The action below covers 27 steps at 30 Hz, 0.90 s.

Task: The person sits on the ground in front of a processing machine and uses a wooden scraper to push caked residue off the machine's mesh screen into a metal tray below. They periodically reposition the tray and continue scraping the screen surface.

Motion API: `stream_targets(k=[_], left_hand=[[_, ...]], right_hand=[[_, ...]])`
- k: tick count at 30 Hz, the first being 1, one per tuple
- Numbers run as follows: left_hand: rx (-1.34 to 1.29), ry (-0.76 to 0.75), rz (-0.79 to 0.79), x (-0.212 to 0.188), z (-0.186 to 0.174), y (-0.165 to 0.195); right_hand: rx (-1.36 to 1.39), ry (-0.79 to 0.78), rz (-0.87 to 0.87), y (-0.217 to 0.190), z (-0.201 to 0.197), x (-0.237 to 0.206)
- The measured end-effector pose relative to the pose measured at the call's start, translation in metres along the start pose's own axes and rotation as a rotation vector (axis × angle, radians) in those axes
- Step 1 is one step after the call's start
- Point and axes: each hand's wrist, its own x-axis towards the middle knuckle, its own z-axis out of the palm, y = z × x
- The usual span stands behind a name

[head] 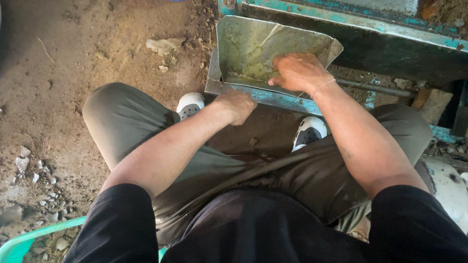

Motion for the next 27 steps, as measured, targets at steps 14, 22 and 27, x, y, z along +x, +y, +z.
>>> stream_targets(k=[14,22,27], left_hand=[[-0.010,-0.041,-0.013,0.004,-0.001,0.001],[-0.022,-0.028,0.008,0.004,-0.003,0.001],[-0.047,0.009,0.011,0.004,-0.001,0.002]], right_hand=[[-0.038,-0.017,-0.013,-0.002,0.000,0.005],[-0.031,0.019,-0.044,0.004,0.004,0.007],[-0.025,0.013,-0.045,0.007,0.008,0.009]])
